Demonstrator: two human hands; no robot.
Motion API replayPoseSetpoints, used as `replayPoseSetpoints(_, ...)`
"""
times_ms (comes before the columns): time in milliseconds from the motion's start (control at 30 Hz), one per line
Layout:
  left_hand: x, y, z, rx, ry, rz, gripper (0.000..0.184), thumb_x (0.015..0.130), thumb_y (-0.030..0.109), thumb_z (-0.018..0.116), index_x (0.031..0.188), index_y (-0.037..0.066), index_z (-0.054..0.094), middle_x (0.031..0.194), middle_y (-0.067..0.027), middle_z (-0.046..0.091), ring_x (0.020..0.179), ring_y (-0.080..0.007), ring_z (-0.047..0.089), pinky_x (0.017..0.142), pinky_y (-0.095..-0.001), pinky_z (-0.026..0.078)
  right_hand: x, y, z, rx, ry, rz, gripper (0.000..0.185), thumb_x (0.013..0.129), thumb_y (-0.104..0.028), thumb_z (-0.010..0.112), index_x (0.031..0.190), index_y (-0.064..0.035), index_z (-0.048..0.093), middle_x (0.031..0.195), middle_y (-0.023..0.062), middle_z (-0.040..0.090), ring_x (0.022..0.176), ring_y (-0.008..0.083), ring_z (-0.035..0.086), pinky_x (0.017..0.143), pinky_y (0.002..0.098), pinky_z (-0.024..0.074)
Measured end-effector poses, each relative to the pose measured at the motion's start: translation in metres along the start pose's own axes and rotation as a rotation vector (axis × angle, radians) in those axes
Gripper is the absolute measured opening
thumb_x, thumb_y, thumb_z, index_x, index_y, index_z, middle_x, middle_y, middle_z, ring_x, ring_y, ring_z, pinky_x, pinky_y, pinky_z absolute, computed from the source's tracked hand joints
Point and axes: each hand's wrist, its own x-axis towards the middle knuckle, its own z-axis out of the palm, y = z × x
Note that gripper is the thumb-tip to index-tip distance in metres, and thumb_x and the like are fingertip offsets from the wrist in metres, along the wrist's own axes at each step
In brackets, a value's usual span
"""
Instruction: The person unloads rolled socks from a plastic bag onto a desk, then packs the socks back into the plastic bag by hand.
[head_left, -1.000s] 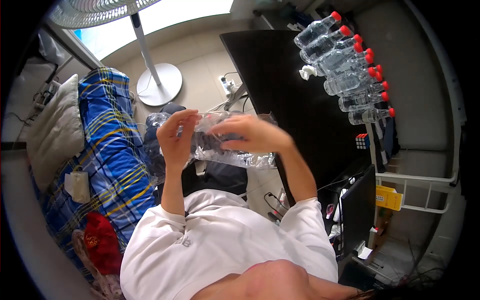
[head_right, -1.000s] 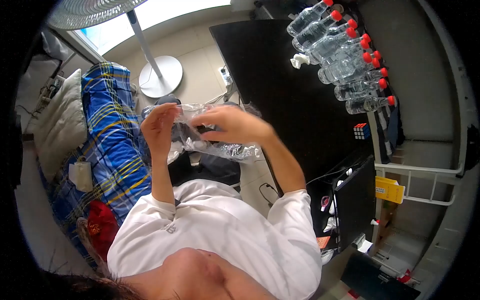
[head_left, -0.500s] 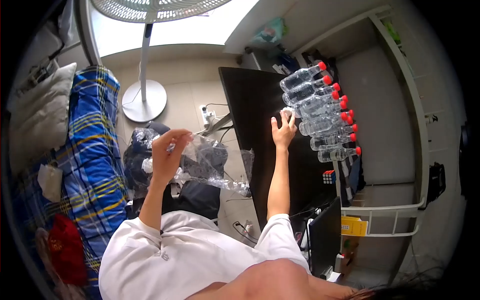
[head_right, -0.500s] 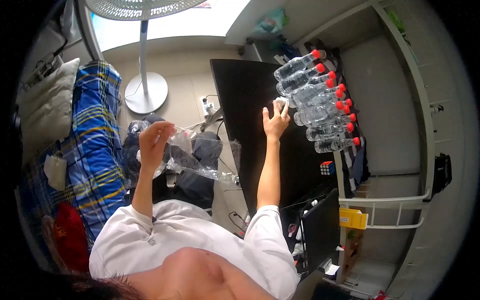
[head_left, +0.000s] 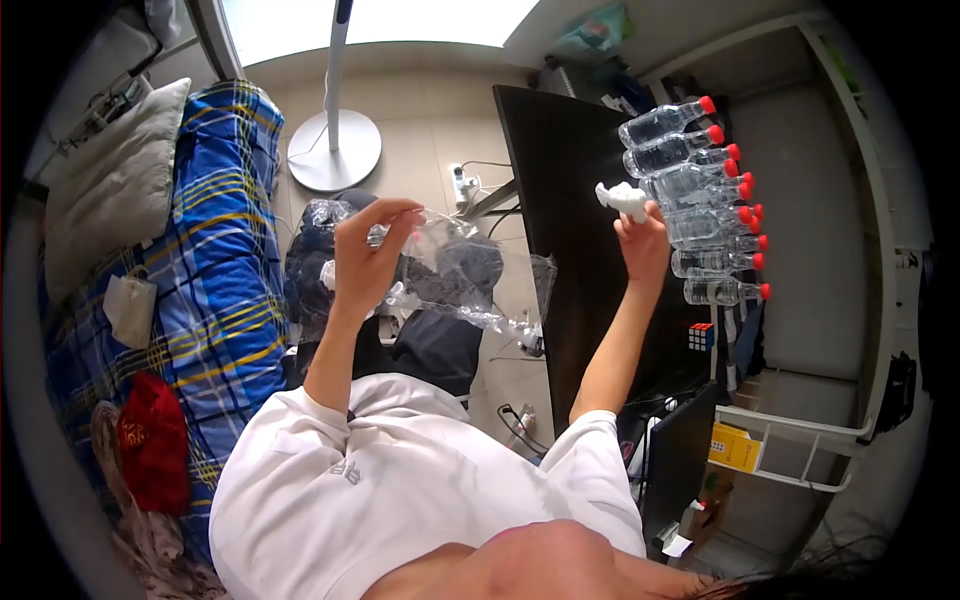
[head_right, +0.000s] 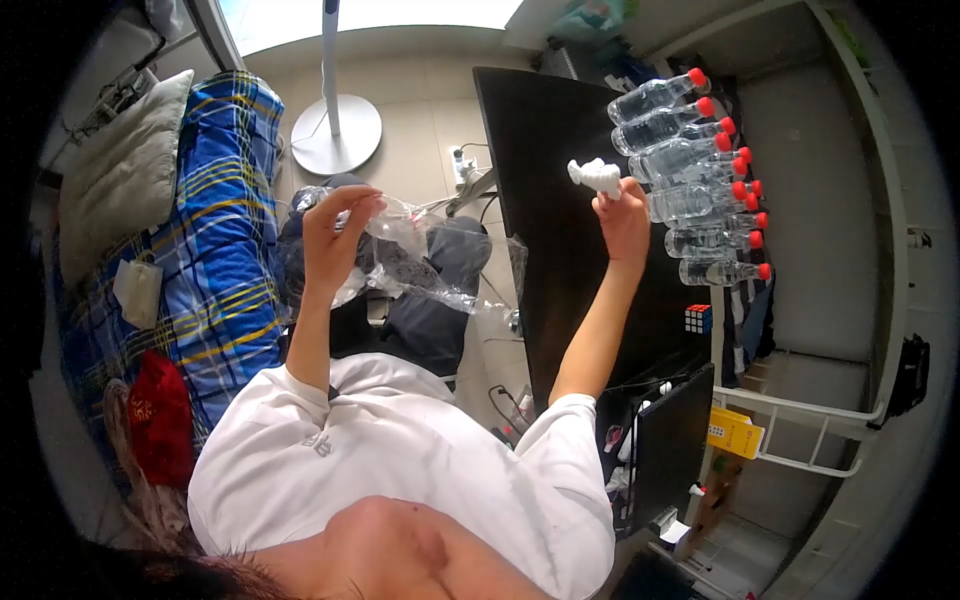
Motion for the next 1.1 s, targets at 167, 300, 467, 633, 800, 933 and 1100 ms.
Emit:
replayPoseSetpoints(167, -0.001, 0.003, 0.002, -0.015, -0.027, -0.032, 0.013, 0.097, 0.004, 0.066, 0.105, -0.003, 0.073, 0.088, -0.0091, 0.077, 0.085, -0.0133, 0.073, 0.079, -0.0253, 0.054, -0.015, -0.024, 0.051, -0.357, -0.489, 0.157, 0.024, 0.087, -0.021, 0.075, 0.084, 0.0021, 0.071, 0.097, 0.0141, 0.067, 0.072, 0.0147, 0.063, 0.06, 0.0243, 0.0487)
replayPoseSetpoints(300, -0.001, 0.002, 0.003, -0.029, -0.032, -0.027, 0.013, 0.097, 0.004, 0.066, 0.105, -0.003, 0.073, 0.089, -0.0094, 0.077, 0.085, -0.0136, 0.073, 0.079, -0.0255, 0.054, -0.002, -0.012, 0.117, -0.791, -0.905, 0.404, 0.027, 0.086, 0.003, 0.072, 0.112, 0.0019, 0.076, 0.115, 0.0161, 0.072, 0.086, 0.0179, 0.068, 0.074, 0.0262, 0.0541)
replayPoseSetpoints(467, -0.001, -0.001, 0.006, -0.03, -0.039, -0.014, 0.013, 0.096, 0.003, 0.065, 0.104, -0.003, 0.074, 0.089, -0.0098, 0.077, 0.085, -0.0141, 0.073, 0.079, -0.0261, 0.054, -0.003, 0.015, 0.144, -0.867, -0.942, 0.274, 0.039, 0.085, -0.001, 0.076, 0.124, -0.0062, 0.074, 0.124, 0.0118, 0.072, 0.101, 0.0222, 0.07, 0.087, 0.0313, 0.0572)
replayPoseSetpoints(633, -0.001, 0.0, 0.004, 0.005, -0.038, -0.003, 0.013, 0.096, 0.002, 0.064, 0.104, -0.002, 0.074, 0.089, -0.0099, 0.077, 0.085, -0.014, 0.073, 0.08, -0.0262, 0.054, -0.005, 0.018, 0.14, -0.949, -0.762, 0.371, 0.045, 0.086, -0.007, 0.079, 0.13, -0.0076, 0.069, 0.122, 0.0119, 0.073, 0.101, 0.0199, 0.07, 0.084, 0.031, 0.0567)
replayPoseSetpoints(800, -0.003, -0.008, -0.005, -0.053, 0.16, -0.003, 0.013, 0.097, 0.003, 0.065, 0.107, -0.001, 0.073, 0.091, -0.0084, 0.077, 0.086, -0.0129, 0.073, 0.08, -0.0253, 0.054, -0.007, 0.021, 0.156, -1.274, -0.326, -0.081, 0.05, 0.077, -0.006, 0.084, 0.124, -0.0118, 0.067, 0.109, 0.0032, 0.066, 0.096, 0.0175, 0.061, 0.085, 0.0302, 0.0503)
replayPoseSetpoints(933, -0.001, 0.0, -0.011, -0.075, 0.155, 0.005, 0.013, 0.098, 0.004, 0.066, 0.108, 0.0, 0.073, 0.092, -0.0077, 0.077, 0.087, -0.0143, 0.072, 0.081, -0.0262, 0.054, 0.004, 0.044, 0.146, -1.209, -0.262, -0.131, 0.021, 0.085, -0.005, 0.079, 0.104, -0.0079, 0.074, 0.094, 0.0032, 0.072, 0.084, 0.0148, 0.068, 0.071, 0.0273, 0.0517)
replayPoseSetpoints(1100, 0.002, 0.021, -0.026, 0.318, -0.02, 0.063, 0.025, 0.096, 0.013, 0.07, 0.119, 0.004, 0.072, 0.11, -0.0109, 0.074, 0.105, -0.0255, 0.068, 0.095, -0.0362, 0.05, 0.011, 0.066, 0.104, -0.991, -0.016, -0.065, 0.005, 0.09, -0.004, 0.076, 0.094, -0.0042, 0.076, 0.084, 0.0003, 0.074, 0.073, 0.0042, 0.064, 0.062, 0.0202, 0.0469)
